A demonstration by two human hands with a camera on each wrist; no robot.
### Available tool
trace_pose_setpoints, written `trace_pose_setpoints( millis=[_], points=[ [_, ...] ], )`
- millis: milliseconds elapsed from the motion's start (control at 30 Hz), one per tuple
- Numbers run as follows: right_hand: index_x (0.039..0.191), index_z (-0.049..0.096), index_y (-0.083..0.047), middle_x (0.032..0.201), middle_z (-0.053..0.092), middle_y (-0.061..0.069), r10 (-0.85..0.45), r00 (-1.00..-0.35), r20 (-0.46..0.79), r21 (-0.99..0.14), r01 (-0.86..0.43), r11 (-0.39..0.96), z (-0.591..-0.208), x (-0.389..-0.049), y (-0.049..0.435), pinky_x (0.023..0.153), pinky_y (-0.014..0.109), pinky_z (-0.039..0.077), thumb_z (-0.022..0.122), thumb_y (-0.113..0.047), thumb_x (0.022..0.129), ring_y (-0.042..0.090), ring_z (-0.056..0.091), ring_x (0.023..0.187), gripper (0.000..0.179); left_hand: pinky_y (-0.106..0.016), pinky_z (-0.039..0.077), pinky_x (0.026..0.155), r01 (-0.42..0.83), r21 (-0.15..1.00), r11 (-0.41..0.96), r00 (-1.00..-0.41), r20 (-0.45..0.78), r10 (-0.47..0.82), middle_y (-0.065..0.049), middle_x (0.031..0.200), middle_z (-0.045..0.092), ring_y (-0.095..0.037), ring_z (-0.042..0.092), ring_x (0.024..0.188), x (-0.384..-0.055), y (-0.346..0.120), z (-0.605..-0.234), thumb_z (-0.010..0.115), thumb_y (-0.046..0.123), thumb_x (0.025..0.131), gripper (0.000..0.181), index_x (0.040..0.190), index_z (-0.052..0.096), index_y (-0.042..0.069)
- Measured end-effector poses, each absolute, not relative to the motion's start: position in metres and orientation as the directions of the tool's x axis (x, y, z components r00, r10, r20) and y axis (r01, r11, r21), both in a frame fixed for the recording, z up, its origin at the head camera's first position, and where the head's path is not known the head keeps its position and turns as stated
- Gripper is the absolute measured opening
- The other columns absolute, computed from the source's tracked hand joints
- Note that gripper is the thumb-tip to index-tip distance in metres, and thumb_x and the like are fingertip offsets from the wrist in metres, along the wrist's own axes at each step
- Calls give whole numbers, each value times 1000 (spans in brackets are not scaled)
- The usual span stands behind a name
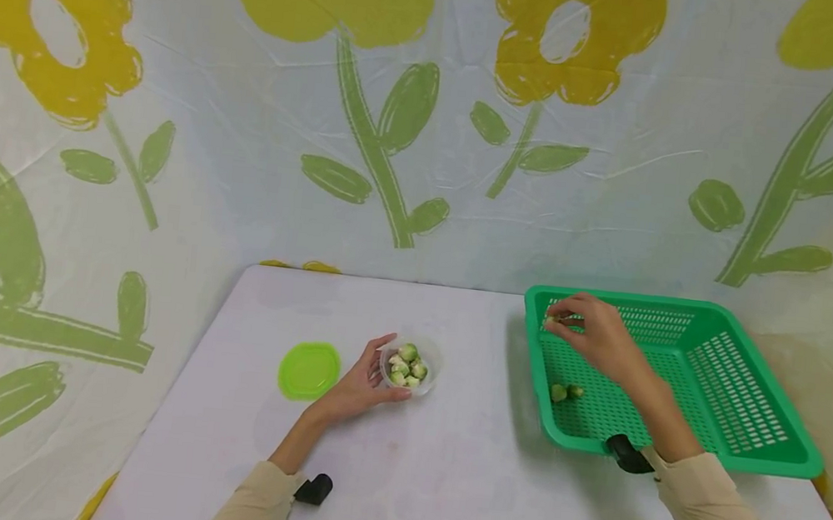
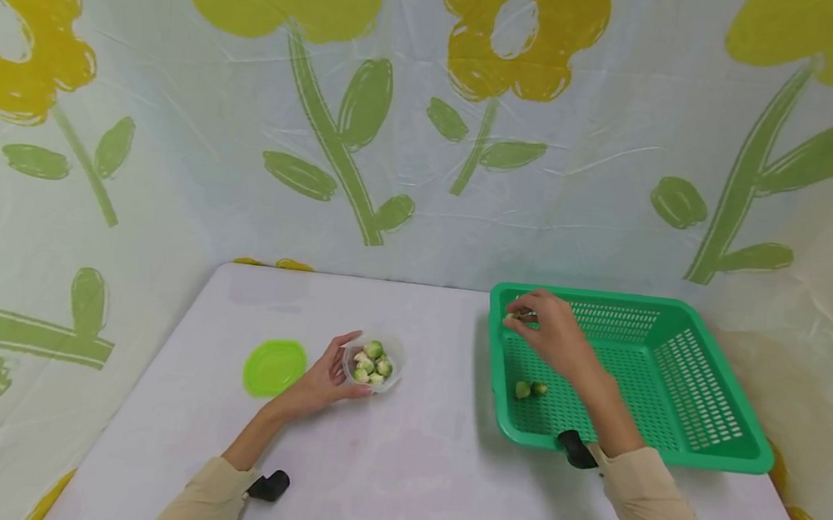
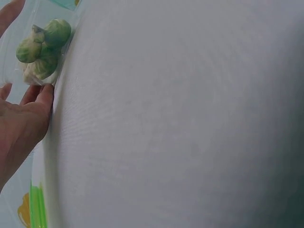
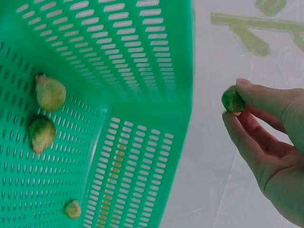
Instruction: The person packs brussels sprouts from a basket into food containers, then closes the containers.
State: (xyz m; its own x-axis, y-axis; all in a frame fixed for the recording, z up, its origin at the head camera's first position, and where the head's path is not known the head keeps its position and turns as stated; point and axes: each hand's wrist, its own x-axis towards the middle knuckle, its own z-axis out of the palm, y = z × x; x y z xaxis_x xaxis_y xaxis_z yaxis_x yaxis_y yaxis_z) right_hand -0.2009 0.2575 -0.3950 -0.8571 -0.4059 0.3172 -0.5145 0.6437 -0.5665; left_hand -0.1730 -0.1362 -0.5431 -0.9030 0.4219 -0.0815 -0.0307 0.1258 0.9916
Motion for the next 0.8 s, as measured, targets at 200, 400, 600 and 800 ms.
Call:
trace_pose_setpoints(
  millis=[200, 400, 600, 800],
  points=[
    [106, 73, 5, 107, 66, 18, -379, -840, 387, -578, -542, 610, -396, -194, 245, 83, 46, 61, 75, 6, 90, 36, 70, 95, 17, -41, 23, 124, -34, 994, 106, -900, -77, 429, -9, 163, 27, -21, 22, 154, -173, -136, -543, 85, 19, 88, 101, 162, 17, 28],
    [107, 72, 3, 106, 65, 17, -372, -831, 414, -575, -556, 600, -395, -185, 230, 83, 45, 61, 75, 5, 90, 35, 71, 94, 17, -41, 23, 125, -36, 994, 101, -902, -76, 426, -9, 163, 27, -21, 22, 154, -174, -136, -542, 85, 19, 88, 101, 162, 18, 27],
    [106, 73, 3, 107, 65, 17, -350, -824, 445, -587, -564, 580, -394, -179, 218, 83, 44, 61, 76, 5, 89, 34, 72, 92, 17, -40, 23, 124, -33, 995, 97, -903, -71, 424, -9, 162, 29, -20, 24, 153, -174, -136, -541, 85, 19, 87, 101, 162, 18, 26],
    [104, 73, 3, 106, 66, 15, -325, -817, 477, -608, -573, 549, -400, -173, 206, 83, 46, 61, 77, 7, 88, 33, 72, 92, 17, -41, 23, 124, -39, 995, 94, -897, -76, 435, -10, 162, 29, -21, 24, 153, -173, -135, -543, 85, 19, 88, 101, 162, 18, 28]
  ],
)
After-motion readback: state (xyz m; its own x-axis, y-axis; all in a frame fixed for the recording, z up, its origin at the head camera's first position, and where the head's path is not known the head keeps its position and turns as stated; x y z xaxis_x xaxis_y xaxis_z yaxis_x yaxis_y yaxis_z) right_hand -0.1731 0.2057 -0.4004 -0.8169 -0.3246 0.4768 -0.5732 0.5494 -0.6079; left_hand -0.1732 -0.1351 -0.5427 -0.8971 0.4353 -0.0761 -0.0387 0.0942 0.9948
